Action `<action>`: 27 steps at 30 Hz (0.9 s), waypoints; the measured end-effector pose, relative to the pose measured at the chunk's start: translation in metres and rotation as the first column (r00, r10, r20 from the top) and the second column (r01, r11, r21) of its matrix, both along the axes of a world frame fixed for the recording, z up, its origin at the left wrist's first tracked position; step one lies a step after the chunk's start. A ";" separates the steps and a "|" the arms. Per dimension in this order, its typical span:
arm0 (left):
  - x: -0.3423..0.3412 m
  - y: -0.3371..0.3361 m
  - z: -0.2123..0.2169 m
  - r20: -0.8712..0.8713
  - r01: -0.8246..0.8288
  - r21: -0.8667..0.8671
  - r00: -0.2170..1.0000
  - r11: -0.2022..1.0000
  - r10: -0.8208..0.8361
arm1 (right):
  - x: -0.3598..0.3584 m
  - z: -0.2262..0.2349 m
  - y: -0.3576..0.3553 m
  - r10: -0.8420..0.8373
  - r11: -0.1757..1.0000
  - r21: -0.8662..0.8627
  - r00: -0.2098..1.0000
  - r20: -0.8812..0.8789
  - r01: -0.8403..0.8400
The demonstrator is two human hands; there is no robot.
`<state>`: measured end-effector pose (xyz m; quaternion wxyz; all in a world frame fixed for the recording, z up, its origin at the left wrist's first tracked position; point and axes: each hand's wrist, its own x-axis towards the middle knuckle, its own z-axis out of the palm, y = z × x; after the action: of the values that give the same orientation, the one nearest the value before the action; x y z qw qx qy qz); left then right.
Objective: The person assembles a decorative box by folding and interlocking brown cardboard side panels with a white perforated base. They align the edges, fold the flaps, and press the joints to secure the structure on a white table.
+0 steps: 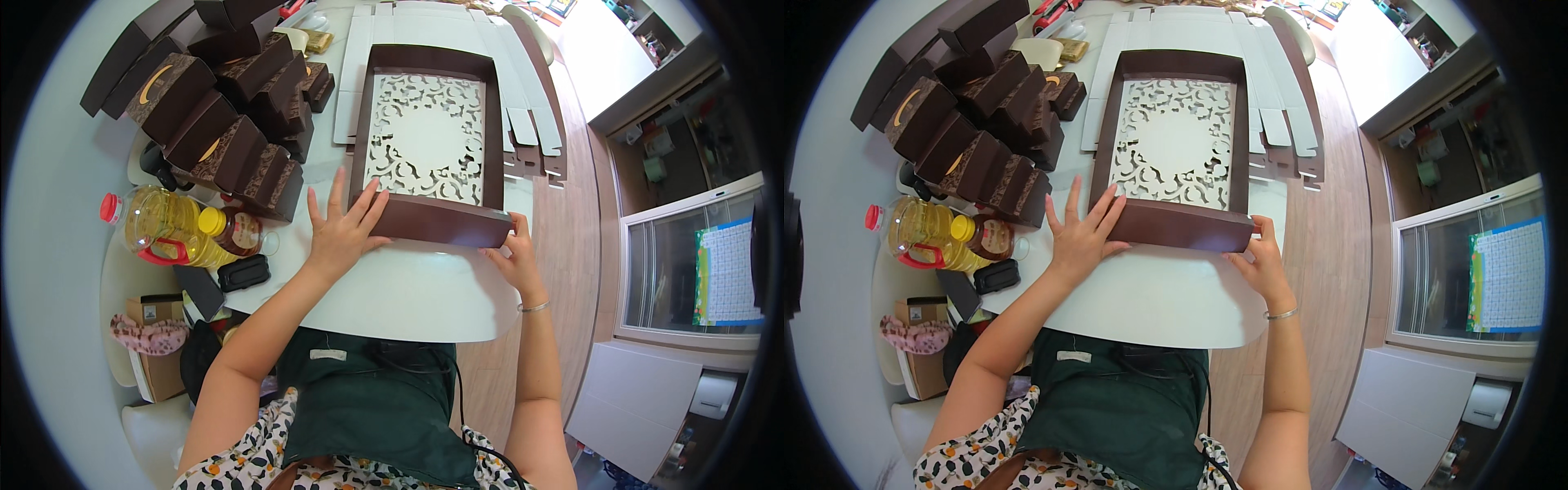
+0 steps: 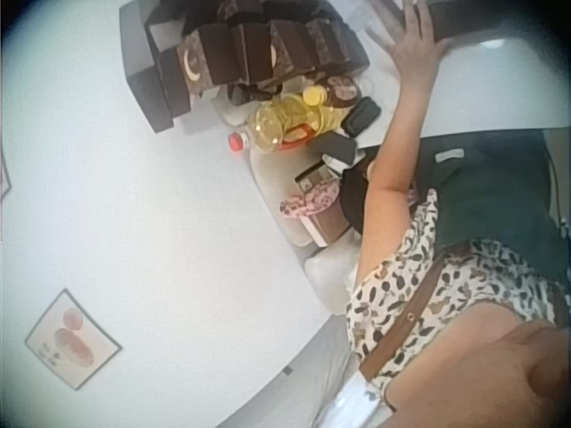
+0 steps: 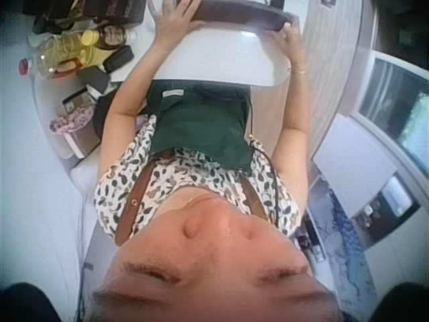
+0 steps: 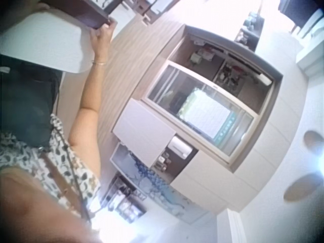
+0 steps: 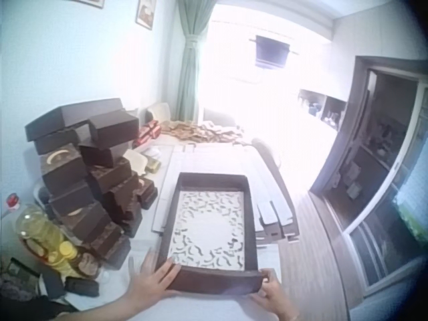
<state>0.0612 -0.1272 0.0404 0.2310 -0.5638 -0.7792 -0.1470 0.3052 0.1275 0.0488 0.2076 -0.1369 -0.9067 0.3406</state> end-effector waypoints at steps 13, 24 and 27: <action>0.010 0.049 -0.010 -0.045 0.117 0.009 0.992 0.993 -0.117 | -0.008 -0.005 -0.006 -0.060 0.987 -0.150 0.998 0.029 0.063; -0.034 0.084 0.001 -0.071 0.122 0.000 0.990 0.993 -0.121 | -0.045 0.003 0.017 -0.173 0.976 -0.146 0.982 -0.078 0.160; -0.035 0.088 -0.007 -0.026 0.094 -0.053 0.995 0.994 -0.096 | -0.052 0.010 0.025 -0.144 0.980 -0.140 0.989 -0.025 0.140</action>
<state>0.0265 -0.0391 0.0336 0.2201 -0.6079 -0.7517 -0.1299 0.2529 0.1522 0.0584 0.2375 -0.2092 -0.8652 0.3890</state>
